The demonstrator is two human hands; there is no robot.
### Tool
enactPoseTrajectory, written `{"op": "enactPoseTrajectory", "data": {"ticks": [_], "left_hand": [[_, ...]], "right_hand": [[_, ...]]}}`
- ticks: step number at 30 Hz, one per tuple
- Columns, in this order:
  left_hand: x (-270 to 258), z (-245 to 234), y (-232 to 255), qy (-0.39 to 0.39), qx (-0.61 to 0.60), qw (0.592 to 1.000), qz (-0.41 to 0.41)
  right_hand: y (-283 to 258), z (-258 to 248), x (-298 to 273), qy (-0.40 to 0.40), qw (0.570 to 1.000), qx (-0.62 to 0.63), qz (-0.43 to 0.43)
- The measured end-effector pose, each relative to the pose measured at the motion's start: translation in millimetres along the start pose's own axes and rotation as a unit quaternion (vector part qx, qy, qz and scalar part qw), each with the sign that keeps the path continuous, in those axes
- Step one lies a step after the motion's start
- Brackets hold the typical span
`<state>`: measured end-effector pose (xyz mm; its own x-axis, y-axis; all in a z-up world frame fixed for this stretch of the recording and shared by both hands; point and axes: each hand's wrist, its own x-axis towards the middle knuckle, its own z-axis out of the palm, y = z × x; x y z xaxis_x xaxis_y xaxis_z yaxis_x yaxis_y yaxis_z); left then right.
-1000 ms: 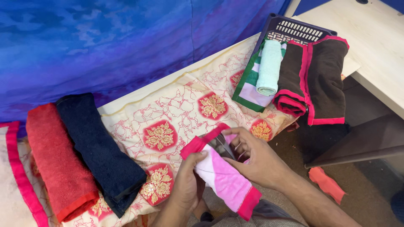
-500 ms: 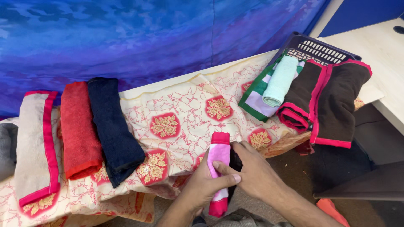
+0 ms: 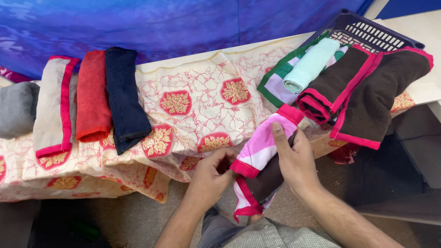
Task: The person folds several towels one by one on a table covered with a patterned cloth. They unfold, align, and roll each towel into a compact shape, then place it in a row with previously folded towels.
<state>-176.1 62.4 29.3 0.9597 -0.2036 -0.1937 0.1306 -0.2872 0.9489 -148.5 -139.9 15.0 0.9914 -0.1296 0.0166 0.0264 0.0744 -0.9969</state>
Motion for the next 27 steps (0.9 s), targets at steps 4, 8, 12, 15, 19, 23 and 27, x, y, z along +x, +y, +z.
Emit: {"op": "enactPoseTrajectory", "data": {"ticks": [4,8,12,15,19,23,27], "left_hand": [[-6,13,-17,0.086,-0.124,0.987,0.053],[5,15,-34,0.171,-0.264,0.947,0.066],[16,13,-41,0.160,-0.239,0.956,0.061],[16,9,-39,0.165,-0.168,0.968,0.084],[19,6,-32,0.184,-0.070,0.976,0.092],[30,12,-27,0.186,-0.070,0.976,0.085],[38,14,-34,0.152,-0.229,0.960,0.045]], "right_hand": [[-4,-12,-7,-0.047,0.998,0.040,0.034],[-15,-21,-12,-0.228,0.970,-0.086,0.019],[-21,-26,-17,-0.238,0.946,-0.222,-0.004],[-19,-30,-12,-0.217,0.949,-0.230,-0.002],[-8,-42,-4,-0.269,0.958,-0.098,0.024],[-6,-46,-6,-0.280,0.957,-0.063,0.050],[-29,-55,-12,-0.532,0.826,0.144,0.118]]}}
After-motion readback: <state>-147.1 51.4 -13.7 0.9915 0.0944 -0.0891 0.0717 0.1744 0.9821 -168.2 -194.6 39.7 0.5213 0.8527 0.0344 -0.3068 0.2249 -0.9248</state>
